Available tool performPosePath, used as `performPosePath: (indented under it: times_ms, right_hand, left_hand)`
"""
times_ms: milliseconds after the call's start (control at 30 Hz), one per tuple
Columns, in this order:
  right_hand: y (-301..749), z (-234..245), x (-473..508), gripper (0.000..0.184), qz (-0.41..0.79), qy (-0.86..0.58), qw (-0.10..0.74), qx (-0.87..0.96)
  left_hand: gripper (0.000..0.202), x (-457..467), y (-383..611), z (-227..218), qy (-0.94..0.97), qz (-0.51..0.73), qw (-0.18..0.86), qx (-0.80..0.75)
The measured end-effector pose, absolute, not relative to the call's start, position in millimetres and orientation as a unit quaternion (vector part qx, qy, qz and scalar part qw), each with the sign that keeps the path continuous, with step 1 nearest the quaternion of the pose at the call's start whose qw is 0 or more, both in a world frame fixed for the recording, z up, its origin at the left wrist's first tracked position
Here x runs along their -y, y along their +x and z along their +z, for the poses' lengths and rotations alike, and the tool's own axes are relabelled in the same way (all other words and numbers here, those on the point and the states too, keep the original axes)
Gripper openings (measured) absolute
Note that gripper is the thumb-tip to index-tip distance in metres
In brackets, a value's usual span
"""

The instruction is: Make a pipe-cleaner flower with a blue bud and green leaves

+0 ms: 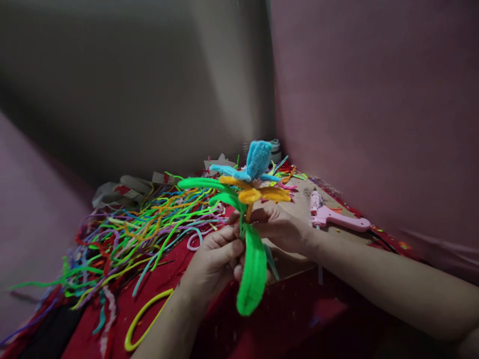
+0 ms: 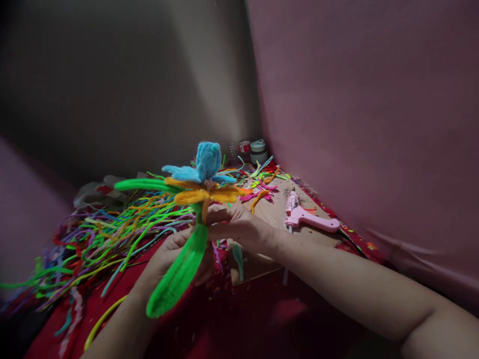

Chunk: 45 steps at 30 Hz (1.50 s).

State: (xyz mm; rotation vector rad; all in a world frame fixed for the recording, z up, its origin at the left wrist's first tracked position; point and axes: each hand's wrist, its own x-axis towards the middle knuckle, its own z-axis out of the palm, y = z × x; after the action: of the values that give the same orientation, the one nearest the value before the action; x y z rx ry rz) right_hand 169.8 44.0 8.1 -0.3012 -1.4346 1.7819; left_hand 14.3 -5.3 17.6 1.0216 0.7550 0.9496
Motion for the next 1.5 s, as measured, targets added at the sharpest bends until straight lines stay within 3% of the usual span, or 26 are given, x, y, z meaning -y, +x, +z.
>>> performPosePath:
  times_ms: [200, 267, 367, 500, 733, 933, 1133, 1300, 1500]
  right_hand:
    - [159.4, 12.9, -37.7, 0.023, 0.637, -0.191, 0.479, 0.573]
    - [156.5, 10.8, -37.6, 0.022, 0.608, -0.216, 0.493, 0.584]
    - [155.6, 7.4, -40.3, 0.019, 0.544, -0.239, 0.504, 0.627]
    - [159.5, 9.5, -43.5, 0.015, 0.455, -0.277, 0.502, 0.681]
    - [166.5, 17.4, -44.5, 0.013, 0.455, -0.256, 0.507, 0.686]
    - [166.0, 19.9, -43.5, 0.018, 0.559, -0.220, 0.515, 0.611]
    - [165.4, 23.8, -40.9, 0.015, 0.668, -0.154, 0.427, 0.590]
    - [162.5, 17.7, -40.4, 0.020, 0.665, -0.158, 0.458, 0.569]
    - [151.2, 4.2, -40.7, 0.019, 0.649, -0.206, 0.510, 0.525]
  left_hand:
    - [0.006, 6.9, 22.2, 11.0, 0.598, 0.553, 0.294, -0.500]
    - [0.016, 6.7, 23.9, 4.3, 0.599, 0.550, 0.235, -0.533]
    - [0.029, 6.1, 25.0, 2.5, 0.583, 0.538, 0.275, -0.543]
    - [0.029, 5.1, 24.5, 9.6, 0.549, 0.527, 0.347, -0.548]
    - [0.023, 4.0, 27.2, 8.8, 0.511, 0.552, 0.460, -0.471]
    - [0.016, 8.4, 29.7, 17.3, 0.438, 0.552, 0.616, -0.352]
    - [0.018, 3.8, 17.0, 12.4, 0.438, 0.483, 0.713, -0.258]
    - [0.017, 0.7, 14.6, 13.7, 0.475, 0.480, 0.668, -0.312]
    - [0.014, 0.1, 22.2, 1.4, 0.605, 0.517, 0.344, -0.498]
